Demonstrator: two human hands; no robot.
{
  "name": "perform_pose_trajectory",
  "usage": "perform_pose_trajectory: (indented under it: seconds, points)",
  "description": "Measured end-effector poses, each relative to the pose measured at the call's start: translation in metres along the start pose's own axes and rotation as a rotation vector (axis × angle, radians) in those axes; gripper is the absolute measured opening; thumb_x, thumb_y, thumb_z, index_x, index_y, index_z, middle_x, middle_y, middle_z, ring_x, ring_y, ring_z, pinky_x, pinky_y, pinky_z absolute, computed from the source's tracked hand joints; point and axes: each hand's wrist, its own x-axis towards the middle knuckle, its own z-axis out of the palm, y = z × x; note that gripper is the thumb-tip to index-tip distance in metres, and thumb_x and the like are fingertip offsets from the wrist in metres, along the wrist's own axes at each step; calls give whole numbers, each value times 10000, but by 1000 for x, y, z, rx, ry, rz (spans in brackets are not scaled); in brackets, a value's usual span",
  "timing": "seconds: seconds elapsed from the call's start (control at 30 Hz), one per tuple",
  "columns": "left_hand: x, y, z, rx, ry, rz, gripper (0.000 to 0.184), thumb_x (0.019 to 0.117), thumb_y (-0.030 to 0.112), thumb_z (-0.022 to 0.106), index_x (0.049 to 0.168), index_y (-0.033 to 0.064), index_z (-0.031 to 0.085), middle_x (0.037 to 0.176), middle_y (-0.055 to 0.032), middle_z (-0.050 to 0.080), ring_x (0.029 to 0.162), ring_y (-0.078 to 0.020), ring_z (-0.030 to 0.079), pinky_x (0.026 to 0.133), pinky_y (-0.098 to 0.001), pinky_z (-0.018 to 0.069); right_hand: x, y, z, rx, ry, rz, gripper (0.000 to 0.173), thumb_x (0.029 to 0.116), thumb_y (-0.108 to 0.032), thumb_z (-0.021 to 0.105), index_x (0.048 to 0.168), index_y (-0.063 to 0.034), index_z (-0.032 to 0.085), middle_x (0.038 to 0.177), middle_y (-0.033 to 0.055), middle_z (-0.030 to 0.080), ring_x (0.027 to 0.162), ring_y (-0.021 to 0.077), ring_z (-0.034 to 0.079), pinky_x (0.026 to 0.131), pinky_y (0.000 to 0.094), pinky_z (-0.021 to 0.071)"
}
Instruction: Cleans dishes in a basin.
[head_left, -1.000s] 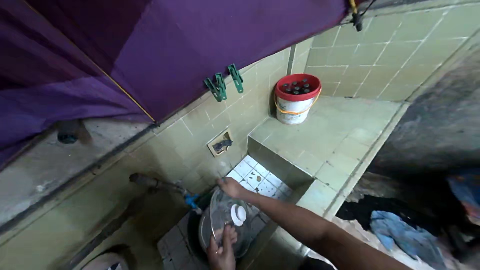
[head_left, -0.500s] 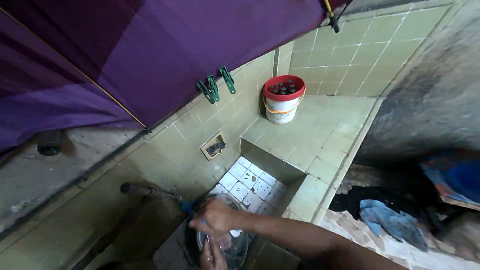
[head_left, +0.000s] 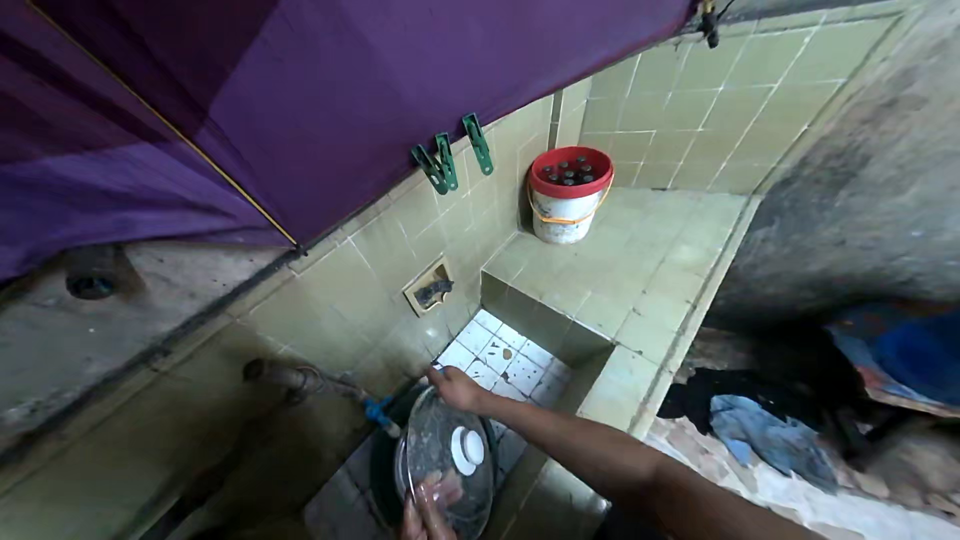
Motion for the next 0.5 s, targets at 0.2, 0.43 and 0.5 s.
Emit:
perform_pose_trajectory:
  seconds: [0.2, 0.43, 0.5]
  points:
    - [26, 4, -4, 284, 18, -137, 400, 1100, 213, 411, 1124, -100, 659, 910, -134, 701, 852, -81, 680, 837, -290, 577, -35, -32, 34, -487, 5, -583, 593, 1097, -519, 353, 1146, -71, 740, 1205, 140, 720, 1213, 320, 639, 1100, 563, 439]
    - [22, 4, 13, 164, 81, -154, 453, 1115, 221, 339, 1151, -130, 623, 944, -155, 720, 869, -104, 719, 841, -297, 606, -28, -12, 29, -440, -32, -416, 714, 1097, -567, 176, 1669, -141, 157, 1748, 77, 55, 1612, 313, -9, 1218, 735, -5]
    - [22, 1, 15, 238, 71, -106, 355, 1051, 74, 392, 1162, -177, 616, 976, -238, 685, 916, -160, 667, 889, -333, 545, -39, -9, 48, -484, 2, -563, 678, 1112, -516, 209, 1653, -108, 232, 1739, 94, 122, 1611, 323, 39, 1231, 717, 29]
